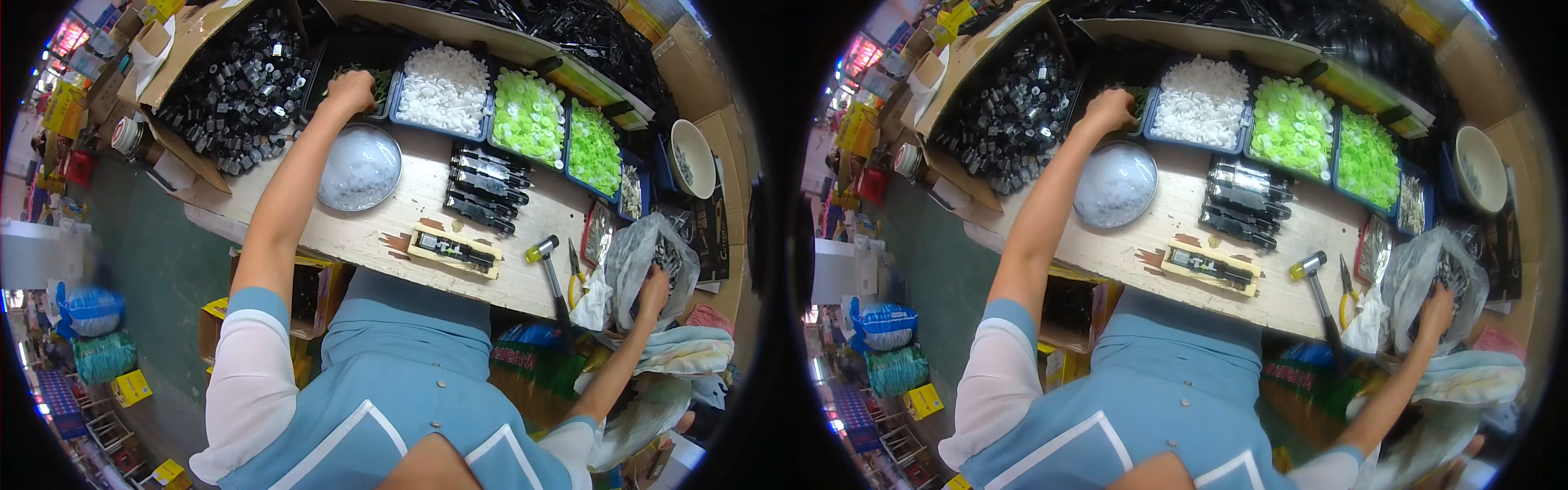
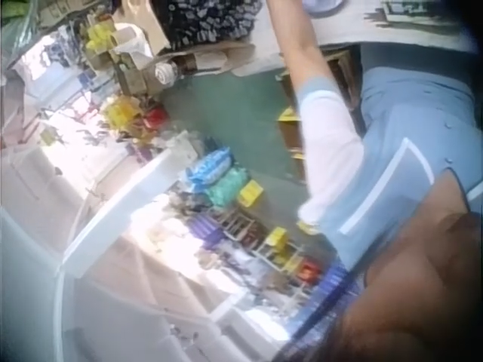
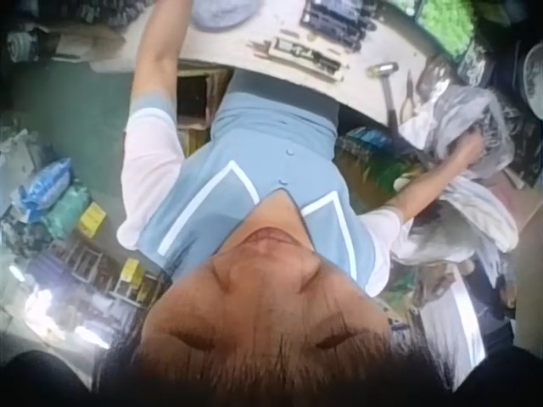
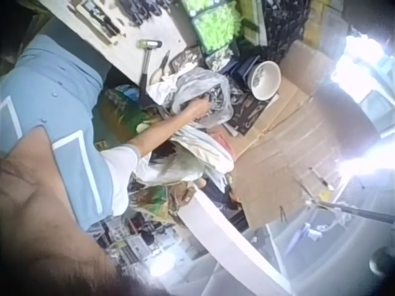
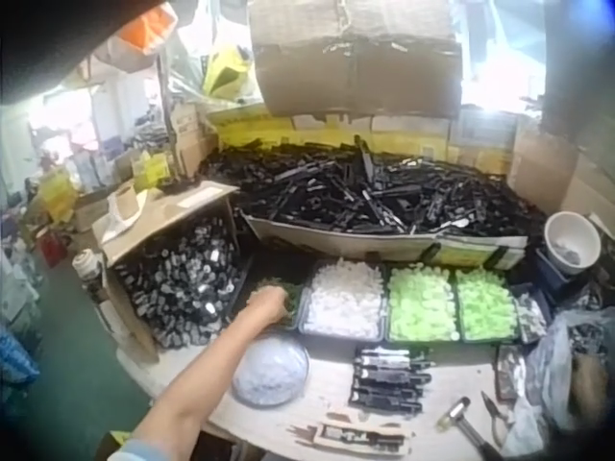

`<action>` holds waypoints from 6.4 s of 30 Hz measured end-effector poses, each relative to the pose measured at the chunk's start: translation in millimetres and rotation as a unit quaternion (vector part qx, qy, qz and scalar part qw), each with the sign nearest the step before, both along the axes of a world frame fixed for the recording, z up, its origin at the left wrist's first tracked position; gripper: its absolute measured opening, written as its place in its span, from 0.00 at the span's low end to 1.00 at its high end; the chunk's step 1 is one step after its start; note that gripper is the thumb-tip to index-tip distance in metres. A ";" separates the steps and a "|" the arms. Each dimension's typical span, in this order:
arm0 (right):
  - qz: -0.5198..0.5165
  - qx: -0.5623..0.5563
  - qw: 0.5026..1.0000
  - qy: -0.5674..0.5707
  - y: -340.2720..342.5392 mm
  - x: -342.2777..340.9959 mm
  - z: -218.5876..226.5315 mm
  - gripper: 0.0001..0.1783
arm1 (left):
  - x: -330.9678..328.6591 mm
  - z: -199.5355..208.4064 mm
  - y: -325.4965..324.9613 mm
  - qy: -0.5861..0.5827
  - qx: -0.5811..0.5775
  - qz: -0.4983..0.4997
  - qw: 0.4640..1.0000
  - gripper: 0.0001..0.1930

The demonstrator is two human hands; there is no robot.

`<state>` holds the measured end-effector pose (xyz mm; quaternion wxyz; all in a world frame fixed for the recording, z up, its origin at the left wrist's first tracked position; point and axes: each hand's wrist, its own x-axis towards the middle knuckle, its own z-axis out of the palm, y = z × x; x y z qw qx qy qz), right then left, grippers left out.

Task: The person assembles small metal terminals and springs into plastic housings at a factory workbench, using a rubber mallet and pliers to fit the components together.

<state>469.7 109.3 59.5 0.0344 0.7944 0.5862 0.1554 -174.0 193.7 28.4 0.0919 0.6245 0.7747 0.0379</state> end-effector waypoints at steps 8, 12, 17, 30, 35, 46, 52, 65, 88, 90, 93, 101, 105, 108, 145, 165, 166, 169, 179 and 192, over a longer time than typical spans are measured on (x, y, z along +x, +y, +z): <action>0.118 0.084 0.959 0.242 -3.7 71.8 -19.6 0.09 | -13.4 -25.9 16.6 -0.067 0.061 -0.007 0.996 0.11; 0.069 0.120 0.904 0.405 -9.2 97.0 -34.2 0.10 | -6.7 -23.8 16.6 -0.069 0.083 -0.005 0.994 0.11; 0.018 0.226 0.796 0.561 -19.9 54.8 -11.8 0.10 | -11.0 -21.3 14.4 -0.092 0.053 0.021 0.994 0.13; 0.215 0.310 0.626 0.683 -58.8 -44.1 34.3 0.07 | -10.1 37.3 -81.5 -0.440 0.272 0.035 0.855 0.06; 0.247 0.200 0.697 0.643 -59.0 -132.9 23.9 0.10 | 13.0 4.8 -163.5 -0.275 0.270 -0.068 0.920 0.06; 0.344 -0.031 0.762 0.548 -66.2 -233.0 -7.2 0.16 | 69.7 -22.5 -156.9 -0.124 0.293 -0.145 0.937 0.03; 0.412 -0.013 0.796 0.443 -70.5 -244.5 -11.0 0.14 | 68.6 -29.1 -152.4 -0.091 0.286 -0.157 0.941 0.02; 0.507 0.034 0.695 0.509 -68.1 -320.2 -19.3 0.12 | 98.7 1.8 -188.3 -0.662 0.175 0.037 0.727 0.05; 0.600 0.120 0.710 0.349 -70.9 -318.1 -20.6 0.15 | 121.9 6.7 -184.4 -0.767 -0.003 0.065 0.638 0.04; 0.628 0.139 0.696 0.320 -71.0 -315.4 -22.2 0.19 | 123.1 8.6 -181.6 -0.774 -0.019 0.082 0.627 0.04; 0.633 0.139 0.699 0.302 -71.9 -312.7 -24.6 0.20 | 126.3 7.5 -180.1 -0.778 -0.047 0.088 0.620 0.04; 0.587 0.059 0.702 0.399 -76.5 -300.0 -27.5 0.17 | 140.7 9.0 -179.5 -0.750 -0.104 0.104 0.645 0.05; 0.416 -0.058 0.683 0.597 -75.3 -279.0 -33.6 0.11 | 147.5 -1.2 -186.4 -0.606 0.101 -0.031 0.788 0.07; 0.393 -0.101 0.703 0.584 -72.0 -266.4 -34.0 0.11 | 149.9 -17.5 -186.3 -0.360 0.254 -0.174 0.880 0.10; 0.556 -0.026 0.778 0.291 -71.5 -267.4 -39.6 0.17 | 171.4 -35.6 -192.0 -0.282 0.274 -0.192 0.899 0.05; 0.537 0.130 0.781 0.292 74.9 -245.4 12.5 0.09 | 172.0 -25.6 -191.8 -0.292 0.255 -0.189 0.902 0.07; 0.523 0.199 0.788 0.255 101.0 -244.4 25.9 0.08 | 172.1 -25.7 -191.1 -0.295 0.253 -0.187 0.902 0.07; 0.408 0.296 0.834 0.226 186.1 -234.7 53.3 0.08 | 172.2 -25.9 -190.5 -0.302 0.247 -0.186 0.902 0.07; 0.110 0.208 0.944 0.231 292.7 -246.7 92.3 0.14 | 173.3 -26.5 -198.5 -0.312 0.245 -0.181 0.900 0.06; 0.298 -0.004 0.738 0.606 69.0 -256.5 63.5 0.22 | 168.7 -28.5 -187.2 -0.302 0.270 -0.184 0.896 0.11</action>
